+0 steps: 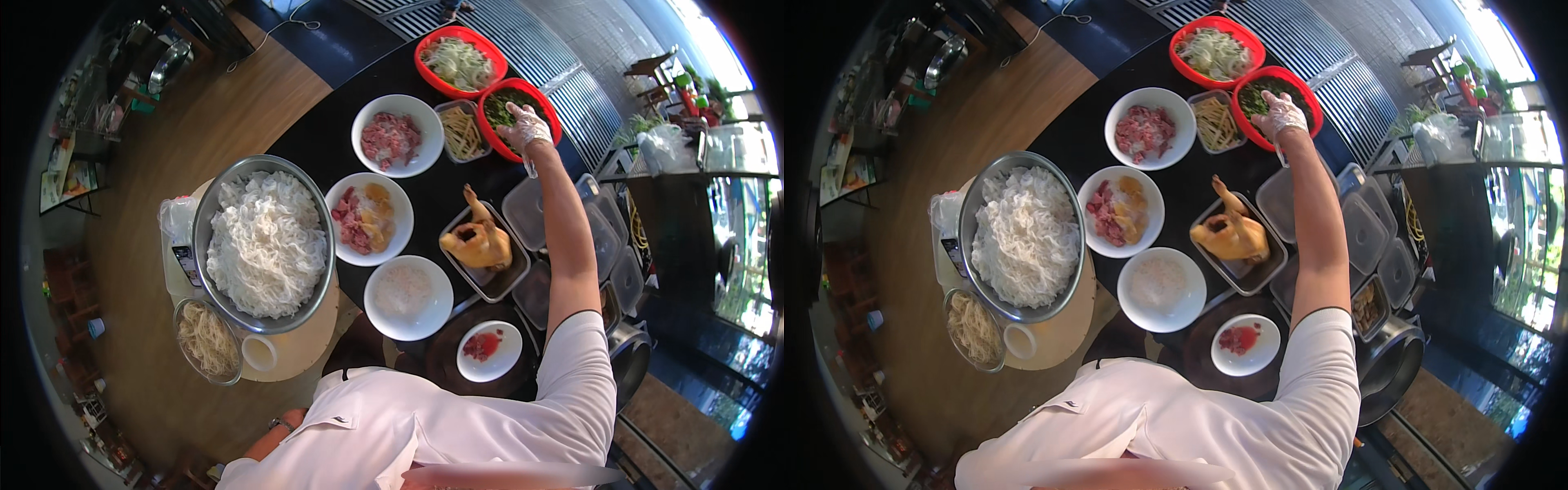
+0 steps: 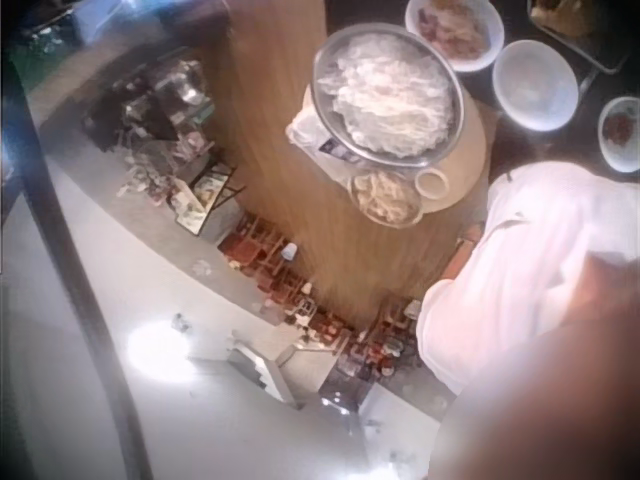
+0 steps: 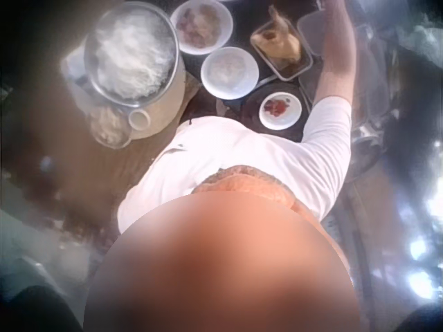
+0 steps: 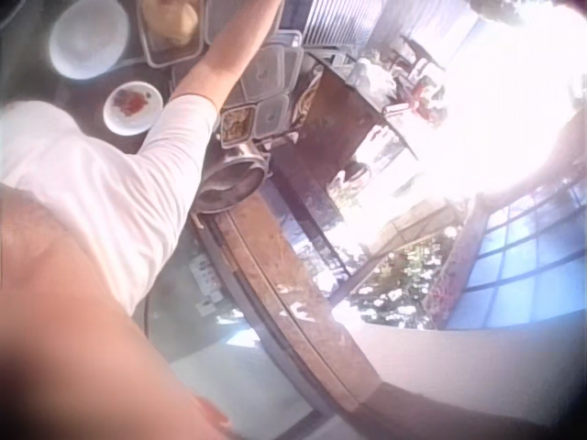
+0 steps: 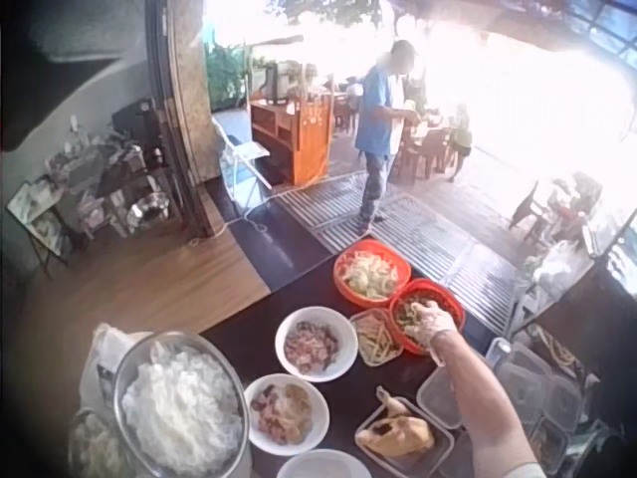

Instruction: The person assembles bowls of noodle soup by adding noodles, sliced meat, and vegetables, then ladles hot broth over the ingredients. They handle bowls, containers, and a ladle while working at a food stall counter.

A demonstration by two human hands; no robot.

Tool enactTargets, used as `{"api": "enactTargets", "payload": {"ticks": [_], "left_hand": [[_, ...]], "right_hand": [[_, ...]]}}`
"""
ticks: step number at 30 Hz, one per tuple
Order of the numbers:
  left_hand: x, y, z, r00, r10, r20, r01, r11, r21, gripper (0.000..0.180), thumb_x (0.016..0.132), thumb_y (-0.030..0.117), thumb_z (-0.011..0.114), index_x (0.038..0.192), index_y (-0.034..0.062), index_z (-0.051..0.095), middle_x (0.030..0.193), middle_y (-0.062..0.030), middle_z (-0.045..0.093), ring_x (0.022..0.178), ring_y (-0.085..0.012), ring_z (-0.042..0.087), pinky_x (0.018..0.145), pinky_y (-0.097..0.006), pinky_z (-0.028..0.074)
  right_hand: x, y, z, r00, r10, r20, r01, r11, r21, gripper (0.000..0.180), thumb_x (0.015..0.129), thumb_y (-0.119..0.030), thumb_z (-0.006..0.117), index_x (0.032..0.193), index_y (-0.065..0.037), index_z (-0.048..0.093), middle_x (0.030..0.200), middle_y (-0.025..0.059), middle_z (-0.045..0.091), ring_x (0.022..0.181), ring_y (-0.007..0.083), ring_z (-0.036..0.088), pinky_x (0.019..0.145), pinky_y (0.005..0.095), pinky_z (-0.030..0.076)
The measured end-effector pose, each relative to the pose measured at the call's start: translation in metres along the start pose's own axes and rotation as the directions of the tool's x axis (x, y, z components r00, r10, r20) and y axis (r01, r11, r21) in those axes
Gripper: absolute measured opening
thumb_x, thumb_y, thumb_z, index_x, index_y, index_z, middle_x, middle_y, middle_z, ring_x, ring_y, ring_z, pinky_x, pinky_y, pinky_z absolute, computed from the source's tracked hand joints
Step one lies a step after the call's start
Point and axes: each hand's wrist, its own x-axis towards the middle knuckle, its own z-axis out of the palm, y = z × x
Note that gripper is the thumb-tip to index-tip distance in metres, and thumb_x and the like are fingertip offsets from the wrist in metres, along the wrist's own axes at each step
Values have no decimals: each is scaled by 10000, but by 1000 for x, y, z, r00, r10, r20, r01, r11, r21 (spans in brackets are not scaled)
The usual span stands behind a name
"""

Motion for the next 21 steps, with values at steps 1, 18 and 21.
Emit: {"api": "enactTargets", "payload": {"ticks": [1, 18, 21], "left_hand": [[-3, 3, -4, 1000, 0, 25, 0, 1000, -11, 444, 915, 300, 588, 1299, 94, 675, 1304, -215, 654, 1198, -380, 632, 1019, -466, 491], [-5, 73, -29, 957, 175, -231, -197, 978, -76, 412, 923, 245, 577, 1277, 52, 661, 1293, -257, 641, 1192, -433, 606, 1004, -477, 488], [-4, 81, -33, 951, 267, -153, -259, 963, 72, 450, 909, 293, 607, 1271, 31, 657, 1298, -264, 637, 1186, -441, 605, 995, -480, 488]], "right_hand": [[10, -7, 5, 999, 1, 40, -1, 1000, -11, 726, 903, -404, 680, 1553, -223, 409, 1593, 231, 363, 1429, 353, 448, 1161, 419, 405], [46, -1, 1, 975, 207, 82, -222, 892, 394, 390, 835, -323, 640, 1150, -102, 703, 1072, 244, 719, 1020, 377, 702, 878, 470, 542], [26, -67, -7, 990, -105, 92, 28, 796, 605, 322, 875, -289, 658, 1125, -89, 691, 917, 141, 714, 795, 214, 643, 783, 420, 545]]}}
